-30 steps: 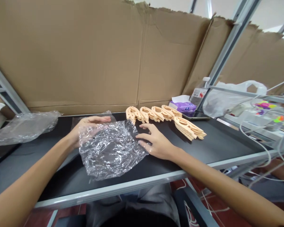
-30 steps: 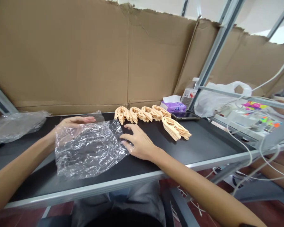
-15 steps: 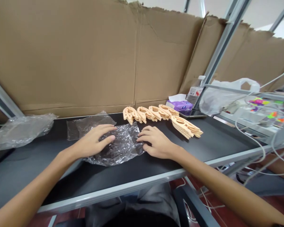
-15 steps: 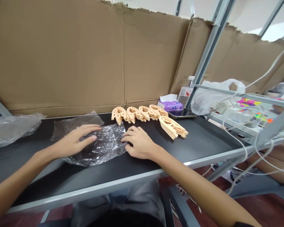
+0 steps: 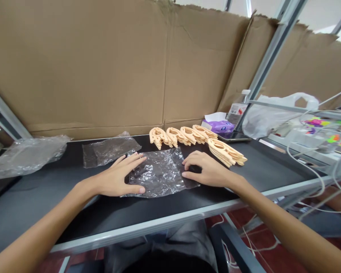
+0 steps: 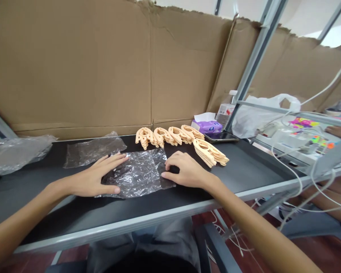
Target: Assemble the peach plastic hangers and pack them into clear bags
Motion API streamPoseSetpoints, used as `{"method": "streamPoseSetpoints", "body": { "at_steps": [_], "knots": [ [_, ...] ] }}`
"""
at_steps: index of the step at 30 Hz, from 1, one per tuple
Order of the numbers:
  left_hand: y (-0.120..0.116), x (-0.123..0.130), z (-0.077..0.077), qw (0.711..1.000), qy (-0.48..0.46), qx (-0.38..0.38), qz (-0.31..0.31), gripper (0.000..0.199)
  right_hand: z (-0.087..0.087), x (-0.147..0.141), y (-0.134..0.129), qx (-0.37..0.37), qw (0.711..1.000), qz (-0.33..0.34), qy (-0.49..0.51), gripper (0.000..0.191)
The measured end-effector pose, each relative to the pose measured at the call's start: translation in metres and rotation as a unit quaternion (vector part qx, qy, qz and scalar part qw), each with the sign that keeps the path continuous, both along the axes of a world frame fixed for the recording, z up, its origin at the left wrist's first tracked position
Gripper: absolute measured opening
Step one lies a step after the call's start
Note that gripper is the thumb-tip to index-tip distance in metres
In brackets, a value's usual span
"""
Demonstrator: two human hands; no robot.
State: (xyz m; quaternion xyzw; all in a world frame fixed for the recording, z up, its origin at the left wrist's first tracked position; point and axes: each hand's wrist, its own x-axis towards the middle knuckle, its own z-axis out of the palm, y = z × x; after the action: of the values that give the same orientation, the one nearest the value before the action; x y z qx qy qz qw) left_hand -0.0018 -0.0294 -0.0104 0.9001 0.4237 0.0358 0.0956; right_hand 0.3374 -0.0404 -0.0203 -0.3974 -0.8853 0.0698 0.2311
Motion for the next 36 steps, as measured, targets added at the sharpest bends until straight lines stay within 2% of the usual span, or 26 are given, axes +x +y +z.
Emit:
{"method": "streamPoseSetpoints", "body": {
  "at_steps": [4,8,12,13,16,18,21,25,27,32,36],
  "knots": [
    [0.0,0.0,-0.006,1.0,-0.012,-0.013,0.008,0.11,-0.001,0.005,-0.002,0.017,0.999,0.032,-0.031,0.016],
    [0.001,-0.002,-0.009,1.0,-0.014,-0.025,0.009,0.117,0.007,0.0,-0.004,0.047,0.995,0.056,-0.068,0.02],
    [0.002,-0.001,-0.009,0.999,-0.004,-0.041,0.018,0.12,0.018,-0.006,-0.005,-0.001,0.991,0.075,-0.108,0.024],
    [0.002,-0.001,-0.009,0.999,-0.001,-0.047,0.023,0.121,0.02,-0.006,-0.004,-0.022,0.991,0.076,-0.109,0.031],
    [0.003,-0.002,-0.007,0.998,-0.004,-0.061,0.034,0.123,0.022,-0.004,-0.003,-0.063,0.992,0.061,-0.092,0.069],
    [0.003,-0.003,-0.007,0.997,-0.016,-0.066,0.035,0.124,0.022,-0.003,-0.004,-0.079,0.992,0.052,-0.078,0.084],
    [0.004,-0.005,-0.007,0.996,-0.028,-0.072,0.036,0.127,0.02,-0.002,-0.005,-0.093,0.992,0.053,-0.065,0.076],
    [0.003,-0.005,-0.007,0.995,-0.031,-0.09,0.044,0.128,0.017,-0.006,-0.006,-0.084,0.996,0.027,-0.028,0.039],
    [0.002,-0.004,-0.006,0.994,-0.037,-0.094,0.044,0.127,0.016,-0.009,-0.006,-0.076,0.996,0.038,-0.013,0.025],
    [0.0,-0.003,-0.002,0.991,-0.056,-0.111,0.051,0.127,0.018,-0.017,-0.008,-0.087,0.989,0.106,-0.048,0.026],
    [0.003,-0.008,0.003,0.981,-0.11,-0.154,0.052,0.122,0.023,-0.022,-0.012,-0.133,0.98,0.114,-0.099,0.058]
  ]
}}
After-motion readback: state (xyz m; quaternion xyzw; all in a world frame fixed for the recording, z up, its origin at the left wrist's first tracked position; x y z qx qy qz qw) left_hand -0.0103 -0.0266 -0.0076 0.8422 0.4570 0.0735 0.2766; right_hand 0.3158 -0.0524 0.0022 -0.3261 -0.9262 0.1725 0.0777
